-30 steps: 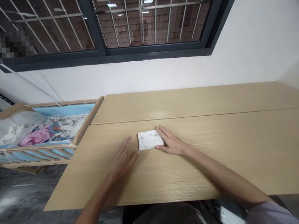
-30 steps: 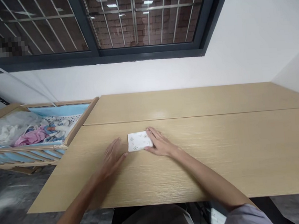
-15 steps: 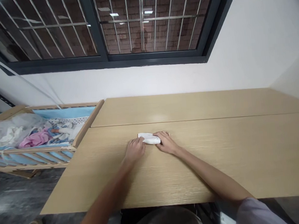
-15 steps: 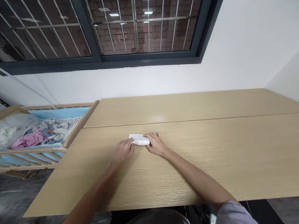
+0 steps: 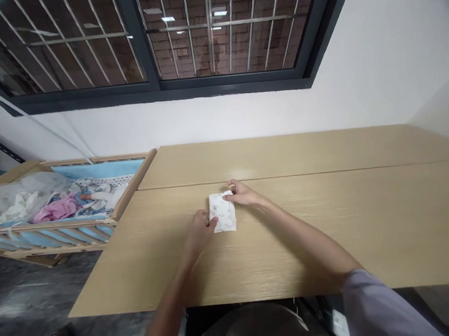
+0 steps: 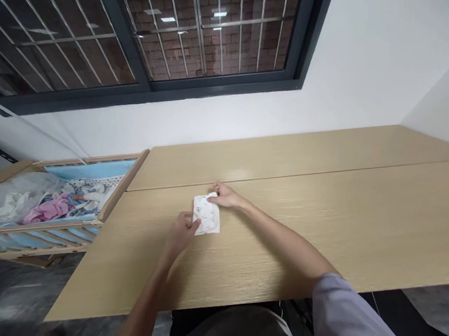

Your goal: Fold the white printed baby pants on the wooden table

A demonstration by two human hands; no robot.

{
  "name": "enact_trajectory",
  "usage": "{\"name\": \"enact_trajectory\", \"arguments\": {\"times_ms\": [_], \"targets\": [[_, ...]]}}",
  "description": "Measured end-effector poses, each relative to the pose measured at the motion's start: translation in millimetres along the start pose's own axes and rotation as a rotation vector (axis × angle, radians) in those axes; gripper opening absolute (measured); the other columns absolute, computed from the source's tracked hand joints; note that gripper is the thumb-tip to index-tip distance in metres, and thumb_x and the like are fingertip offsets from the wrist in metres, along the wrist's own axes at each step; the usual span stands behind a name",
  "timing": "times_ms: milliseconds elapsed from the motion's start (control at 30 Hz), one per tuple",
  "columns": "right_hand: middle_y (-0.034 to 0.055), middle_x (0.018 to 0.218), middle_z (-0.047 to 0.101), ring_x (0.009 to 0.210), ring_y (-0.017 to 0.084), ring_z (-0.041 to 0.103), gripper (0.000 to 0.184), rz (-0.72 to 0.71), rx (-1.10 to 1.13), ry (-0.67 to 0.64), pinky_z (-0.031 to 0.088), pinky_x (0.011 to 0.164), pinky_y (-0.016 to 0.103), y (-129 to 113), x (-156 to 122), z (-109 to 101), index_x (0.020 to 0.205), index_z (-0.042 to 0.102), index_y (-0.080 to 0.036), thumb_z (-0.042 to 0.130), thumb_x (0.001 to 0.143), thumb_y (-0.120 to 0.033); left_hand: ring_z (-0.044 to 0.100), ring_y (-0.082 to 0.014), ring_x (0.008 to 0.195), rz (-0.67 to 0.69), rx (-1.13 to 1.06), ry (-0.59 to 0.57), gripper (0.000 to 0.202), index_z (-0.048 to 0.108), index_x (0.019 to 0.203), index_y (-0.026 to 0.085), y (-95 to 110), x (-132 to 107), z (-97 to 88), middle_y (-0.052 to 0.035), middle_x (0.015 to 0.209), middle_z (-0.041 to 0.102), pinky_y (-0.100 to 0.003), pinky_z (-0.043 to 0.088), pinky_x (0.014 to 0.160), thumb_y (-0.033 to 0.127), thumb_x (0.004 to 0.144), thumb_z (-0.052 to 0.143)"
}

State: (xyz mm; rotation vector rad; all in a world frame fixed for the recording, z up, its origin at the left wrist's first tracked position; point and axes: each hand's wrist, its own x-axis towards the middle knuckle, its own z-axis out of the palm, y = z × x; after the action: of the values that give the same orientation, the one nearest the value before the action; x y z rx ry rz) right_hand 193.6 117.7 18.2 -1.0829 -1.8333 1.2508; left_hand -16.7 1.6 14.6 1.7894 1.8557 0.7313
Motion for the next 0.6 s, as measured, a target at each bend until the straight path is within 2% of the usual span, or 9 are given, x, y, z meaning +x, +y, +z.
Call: {"name": "enact_trajectory", "arguments": {"times_ms": [133, 233, 333, 400, 500, 600], "targets": [[-0.0023, 0.080, 0.060, 0.066, 0.013, 0.056, 0.041, 0.021, -0.170, 0.016, 0.046, 0.060, 0.024, 31.5, 18.9, 11.6, 0.113, 0.052, -0.017, 0.069, 0.078, -0.032, 0.071, -0.0238, 0.082, -0.030, 0.171, 0.026, 0.021, 0.055, 0.110, 0.020, -0.2, 5.7, 16.9, -0.0086, 0.095, 0.074, -0.033, 0.051, 0.071, 0.032, 0.093, 0.054], [0.0013, 0.089, 0.065, 0.073, 0.014, 0.060, 0.040, 0.004, -0.222, 0.010, 0.051, 0.067, 0.026, 38.3, 21.9, 13.2, 0.117, 0.055, -0.016, 0.067, 0.081, -0.031, 0.070, -0.0273, 0.090, -0.016, 0.285, 0.050, 0.019, 0.058, 0.107, 0.019, 8.4, 3.3, 16.7, -0.0113, 0.098, 0.073, -0.037, 0.051, 0.079, 0.031, 0.094, 0.052], [0.0111, 0.116, 0.067, 0.101, 0.022, 0.064, 0.047, -0.068, -0.293, 0.013, 0.052, 0.089, 0.036, 24.0, 12.2, 11.0, 0.130, 0.054, -0.016, 0.065, 0.086, -0.032, 0.065, -0.0339, 0.105, 0.017, 0.367, 0.101, 0.028, 0.060, 0.109, 0.016, 22.8, -14.0, 13.9, -0.0174, 0.106, 0.069, -0.046, 0.048, 0.091, 0.038, 0.097, 0.046], [0.0160, 0.142, 0.056, 0.130, 0.028, 0.053, 0.056, -0.197, -0.425, -0.016, 0.044, 0.107, 0.045, 4.9, -1.2, 10.5, 0.143, 0.048, -0.017, 0.060, 0.093, -0.038, 0.059, -0.0373, 0.116, 0.096, 0.399, 0.155, 0.040, 0.059, 0.119, 0.014, 30.9, -32.8, 18.2, -0.0213, 0.119, 0.065, -0.051, 0.046, 0.097, 0.044, 0.098, 0.042], [0.0102, 0.163, 0.033, 0.151, 0.027, 0.030, 0.059, -0.431, -0.650, -0.191, 0.028, 0.121, 0.048, -25.2, -26.2, 15.1, 0.157, 0.033, -0.023, 0.044, 0.103, -0.045, 0.050, -0.0406, 0.131, 0.266, 0.415, 0.246, 0.057, 0.047, 0.141, 0.012, 33.0, -61.3, 38.8, -0.0245, 0.141, 0.054, -0.055, 0.045, 0.101, 0.050, 0.098, 0.042], [0.0054, 0.166, 0.026, 0.153, 0.021, 0.022, 0.059, -0.625, -0.712, -0.408, 0.021, 0.125, 0.043, -37.8, -47.1, 25.0, 0.160, 0.024, -0.026, 0.038, 0.105, -0.041, 0.042, -0.0425, 0.140, 0.317, 0.415, 0.254, 0.064, 0.042, 0.148, 0.011, 23.5, -79.1, 65.7, -0.0257, 0.147, 0.050, -0.058, 0.045, 0.103, 0.050, 0.097, 0.043]]}}
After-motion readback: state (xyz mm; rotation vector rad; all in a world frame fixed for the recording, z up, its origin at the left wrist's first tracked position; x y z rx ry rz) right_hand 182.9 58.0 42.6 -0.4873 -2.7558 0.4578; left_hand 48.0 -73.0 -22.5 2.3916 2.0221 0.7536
